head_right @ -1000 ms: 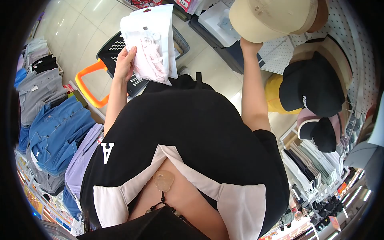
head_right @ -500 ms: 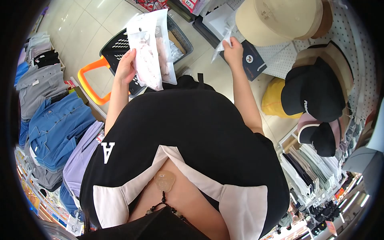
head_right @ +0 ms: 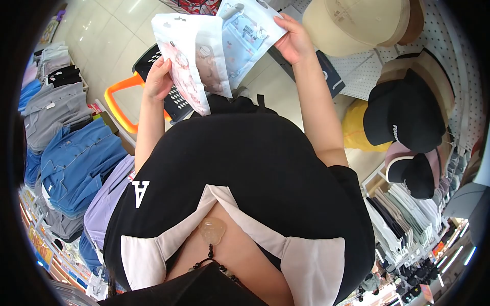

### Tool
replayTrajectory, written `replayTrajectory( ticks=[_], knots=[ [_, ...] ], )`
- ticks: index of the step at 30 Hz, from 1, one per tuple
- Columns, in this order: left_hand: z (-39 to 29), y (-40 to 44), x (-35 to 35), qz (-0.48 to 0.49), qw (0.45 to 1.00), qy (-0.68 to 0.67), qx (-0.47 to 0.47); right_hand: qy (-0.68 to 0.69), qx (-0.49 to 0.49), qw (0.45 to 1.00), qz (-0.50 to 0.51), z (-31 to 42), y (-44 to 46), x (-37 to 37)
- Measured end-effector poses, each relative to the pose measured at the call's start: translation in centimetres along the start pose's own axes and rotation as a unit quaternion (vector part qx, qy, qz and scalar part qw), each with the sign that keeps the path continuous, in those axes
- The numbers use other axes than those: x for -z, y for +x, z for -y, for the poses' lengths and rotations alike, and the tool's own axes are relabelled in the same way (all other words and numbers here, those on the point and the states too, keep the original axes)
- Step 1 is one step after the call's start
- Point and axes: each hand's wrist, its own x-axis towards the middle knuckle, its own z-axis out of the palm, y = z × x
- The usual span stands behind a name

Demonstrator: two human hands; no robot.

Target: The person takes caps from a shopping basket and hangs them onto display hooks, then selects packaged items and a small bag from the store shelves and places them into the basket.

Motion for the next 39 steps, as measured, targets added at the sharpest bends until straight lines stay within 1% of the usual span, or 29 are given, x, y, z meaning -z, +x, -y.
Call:
replayTrajectory(
  ticks=[4,6,7,9,10,11,12,13,16,17,18,19,20,21,22,23,24,25,26,28,29,31,32,34,35,37,38,39],
  knots=[
    [0.1,0.2,0.2,-0.002,1.0,0.009,0.007,-0.029,-0.003,1.0,0.004,0.3,0.1,-1.7],
    [-0.1,0.6,-0.8,0.012,0.999,0.034,0.004,-0.073,-0.006,0.997,-0.01,0.1,0.1,-2.4],
    [-0.1,0.9,-1.0,0.019,0.999,0.045,0.002,-0.074,-0.006,0.997,-0.01,0.0,0.1,-2.9],
    [-0.2,1.3,-1.4,0.03,0.998,0.057,0.004,-0.057,-0.055,0.993,0.082,-0.1,0.0,-3.7],
    [-0.2,1.5,-1.5,0.041,0.997,0.069,0.007,-0.058,-0.055,0.993,0.081,-0.3,0.1,-3.7],
    [-0.1,1.8,-1.6,0.042,0.997,0.068,0.006,-0.035,-0.062,0.99,0.121,-0.6,0.2,-4.1],
    [0.0,2.0,-1.6,0.058,0.992,0.108,-0.002,-0.012,-0.068,0.985,0.16,-0.8,0.2,-4.4],
    [0.2,2.1,-1.7,0.074,0.986,0.148,-0.01,0.015,-0.072,0.982,0.176,-0.9,-0.1,-4.7],
    [0.8,2.0,-1.5,0.076,0.98,0.185,0.012,0.032,-0.058,0.985,0.157,-1.6,-0.4,-4.5],
    [1.1,1.9,-1.4,0.066,0.981,0.182,-0.002,0.031,-0.057,0.986,0.154,-1.7,-0.6,-4.6],
    [1.3,1.8,-1.1,0.068,0.981,0.18,-0.001,0.043,-0.064,0.992,0.099,-1.7,-1.1,-4.8],
    [1.4,1.5,-0.8,0.046,0.986,0.159,-0.002,0.054,-0.072,0.995,0.044,-1.7,-1.4,-4.8],
    [1.4,1.3,-0.4,0.023,0.99,0.138,-0.004,0.052,-0.072,0.995,0.042,-1.7,-1.5,-4.0],
    [1.3,1.0,0.0,0.014,0.992,0.127,-0.005,-0.127,-0.071,0.989,-0.023,-1.9,-1.6,-2.3],
    [1.2,0.6,0.6,0.006,0.993,0.114,0.0,-0.302,-0.068,0.947,-0.086,-2.2,-1.6,-0.3],
    [0.9,0.2,0.7,-0.005,0.995,0.104,-0.007,-0.447,-0.043,0.882,-0.144,-2.9,-1.4,2.8],
    [0.7,-0.2,1.0,-0.017,0.995,0.094,-0.014,-0.579,-0.017,0.791,-0.198,-3.5,-1.4,6.1],
    [0.6,-0.6,1.6,-0.011,0.996,0.081,-0.023,-0.638,0.034,0.721,-0.266,-3.5,-1.7,8.4],
    [0.3,-1.0,1.7,-0.029,0.996,0.075,-0.026,-0.687,0.086,0.641,-0.33,-3.1,-2.0,10.4],
    [0.4,-1.6,2.2,-0.061,0.995,0.06,-0.041,-0.759,0.096,0.491,-0.417,-1.9,-2.5,13.6],
    [0.4,-1.9,2.5,-0.063,0.995,0.06,-0.041,-0.759,0.096,0.492,-0.416,-1.1,-2.5,15.2],
    [0.7,-2.2,3.0,-0.071,0.997,0.033,-0.02,-0.827,0.217,0.351,-0.382,0.4,-1.8,18.0],
    [0.9,-2.3,3.1,-0.071,0.997,0.033,-0.02,-0.827,0.217,0.351,-0.382,1.0,-1.2,19.9],
    [1.3,-2.3,3.1,-0.09,0.996,0.017,-0.011,-0.894,0.184,0.298,-0.278,1.7,-0.1,22.4],
    [1.3,-2.3,2.9,-0.09,0.996,0.017,-0.011,-0.894,0.184,0.299,-0.278,1.7,-0.3,21.9],
    [1.4,-2.3,2.7,-0.098,0.995,-0.004,-0.021,-0.88,0.14,0.33,-0.311,1.7,-0.5,20.5],
    [1.4,-2.4,2.7,-0.099,0.995,-0.004,-0.021,-0.881,0.14,0.33,-0.309,1.5,-0.3,20.8],
    [1.4,-2.4,2.8,-0.098,0.995,-0.006,-0.016,-0.866,0.176,0.351,-0.309,1.1,0.0,21.0]
  ],
)
